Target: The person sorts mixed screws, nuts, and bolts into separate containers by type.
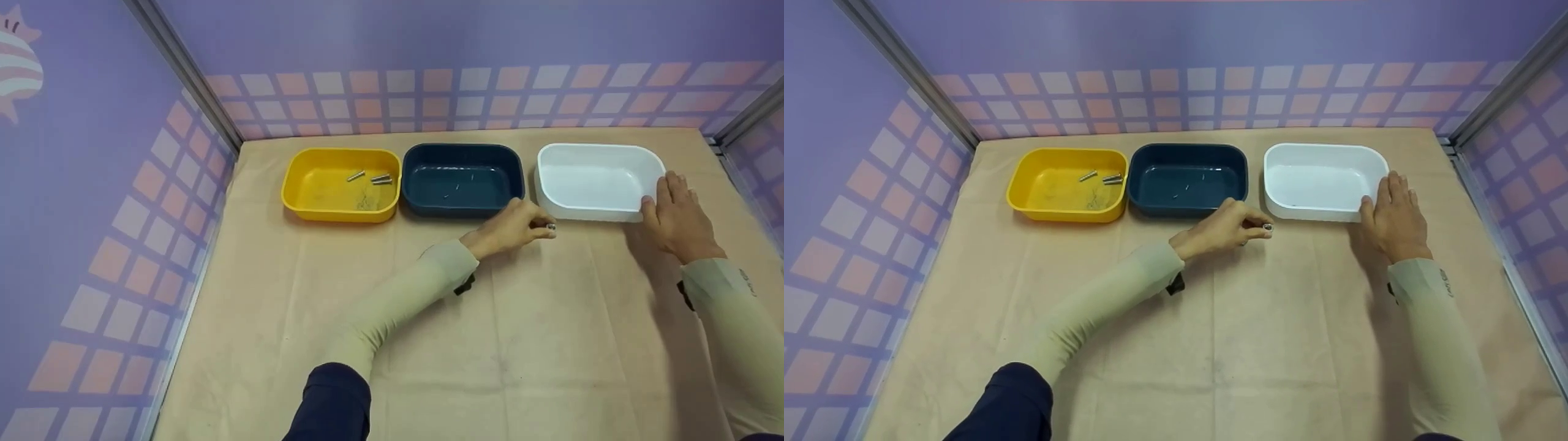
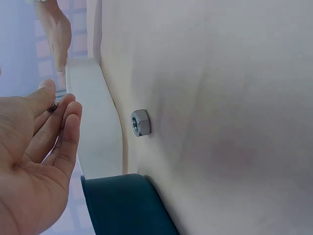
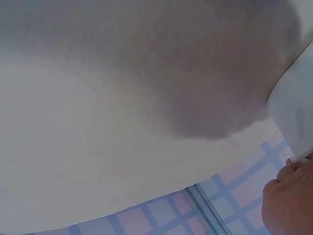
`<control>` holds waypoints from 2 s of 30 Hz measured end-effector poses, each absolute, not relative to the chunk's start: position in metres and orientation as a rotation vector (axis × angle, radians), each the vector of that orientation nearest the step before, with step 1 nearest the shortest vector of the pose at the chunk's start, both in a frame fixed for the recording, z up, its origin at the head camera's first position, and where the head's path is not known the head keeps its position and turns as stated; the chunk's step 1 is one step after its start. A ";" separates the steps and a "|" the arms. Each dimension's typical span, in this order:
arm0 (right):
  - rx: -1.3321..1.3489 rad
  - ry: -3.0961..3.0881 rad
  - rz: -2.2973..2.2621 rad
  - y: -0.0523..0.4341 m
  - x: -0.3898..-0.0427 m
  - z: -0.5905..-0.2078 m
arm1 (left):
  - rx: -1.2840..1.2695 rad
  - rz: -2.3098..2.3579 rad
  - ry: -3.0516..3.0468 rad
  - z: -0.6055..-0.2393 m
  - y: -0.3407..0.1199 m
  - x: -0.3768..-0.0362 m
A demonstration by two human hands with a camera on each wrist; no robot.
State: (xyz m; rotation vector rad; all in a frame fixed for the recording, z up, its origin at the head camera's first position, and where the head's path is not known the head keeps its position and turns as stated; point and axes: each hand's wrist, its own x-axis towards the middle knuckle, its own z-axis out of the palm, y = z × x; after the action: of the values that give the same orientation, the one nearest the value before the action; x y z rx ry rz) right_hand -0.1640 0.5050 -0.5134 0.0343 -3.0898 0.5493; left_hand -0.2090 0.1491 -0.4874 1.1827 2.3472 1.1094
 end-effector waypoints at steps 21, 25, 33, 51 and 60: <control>0.001 -3.101 0.504 0.498 -0.166 -0.515 | 1.195 1.081 2.418 -0.460 0.178 -0.231; 0.022 -3.096 0.500 0.499 -0.167 -0.513 | 1.208 1.073 2.439 -0.453 0.184 -0.235; 0.011 -3.093 0.487 0.503 -0.164 -0.511 | 1.158 1.080 2.504 -0.448 0.203 -0.241; -0.018 -3.099 0.510 0.503 -0.164 -0.515 | 0.907 1.075 2.719 -0.486 0.238 -0.250; -0.002 -3.083 0.487 0.503 -0.167 -0.513 | 0.945 1.133 2.695 -0.491 0.236 -0.254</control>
State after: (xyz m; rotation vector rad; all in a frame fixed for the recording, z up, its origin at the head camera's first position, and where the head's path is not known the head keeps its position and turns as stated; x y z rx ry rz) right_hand -0.1669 0.5034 -0.5132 -0.0021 -3.0825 0.4868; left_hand -0.2538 0.2363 -0.4911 0.9447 2.6947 1.1332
